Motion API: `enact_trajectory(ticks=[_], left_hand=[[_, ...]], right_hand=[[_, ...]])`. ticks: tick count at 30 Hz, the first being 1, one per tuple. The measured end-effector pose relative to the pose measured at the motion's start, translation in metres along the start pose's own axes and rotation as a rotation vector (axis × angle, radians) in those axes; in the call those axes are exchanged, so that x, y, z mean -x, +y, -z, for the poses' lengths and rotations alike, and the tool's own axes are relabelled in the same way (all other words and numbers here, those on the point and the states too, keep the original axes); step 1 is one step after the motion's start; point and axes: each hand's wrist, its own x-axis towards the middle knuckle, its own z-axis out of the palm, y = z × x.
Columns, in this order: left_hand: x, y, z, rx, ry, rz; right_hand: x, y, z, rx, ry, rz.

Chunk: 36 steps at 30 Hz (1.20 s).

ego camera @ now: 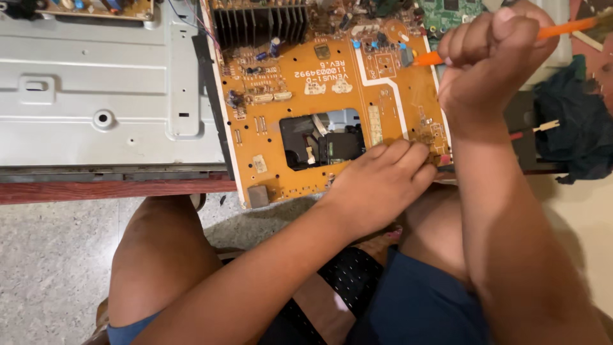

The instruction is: The person uses an orange brush to clean dust and debris from the surface of a disassembled circuit board. They systematically sweep across different areas of the board, occasionally adjusting their grip or the board's position to reach different sections.

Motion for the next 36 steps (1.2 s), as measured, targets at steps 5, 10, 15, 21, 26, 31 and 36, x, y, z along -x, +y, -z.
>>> enact_trajectory(ticks=[5,10,15,21,26,31,36], left_hand=[[-0.001,-0.001,0.002,0.001,-0.009,-0.007],[-0.002,0.0,-0.002,0.039,-0.004,0.006],[-0.003,-0.001,-0.004,0.012,-0.046,0.015],[-0.011,0.0,0.008,0.027,-0.144,0.013],[-0.004,-0.002,0.007,0.026,-0.057,0.006],[-0.011,0.001,0.005,0.041,-0.133,0.027],[-0.003,-0.002,0.007,0.078,-0.076,0.029]], right_hand=[[-0.004,-0.013,-0.015,-0.047,0.005,0.021],[-0.005,-0.003,-0.016,0.041,-0.049,0.06],[-0.002,0.002,-0.003,-0.09,-0.058,0.085],[-0.016,0.008,-0.025,-0.021,-0.067,0.084],[-0.011,-0.01,-0.005,-0.191,-0.07,0.057],[-0.006,0.007,0.007,-0.037,0.053,0.067],[-0.005,0.037,0.0,-0.069,0.096,0.058]])
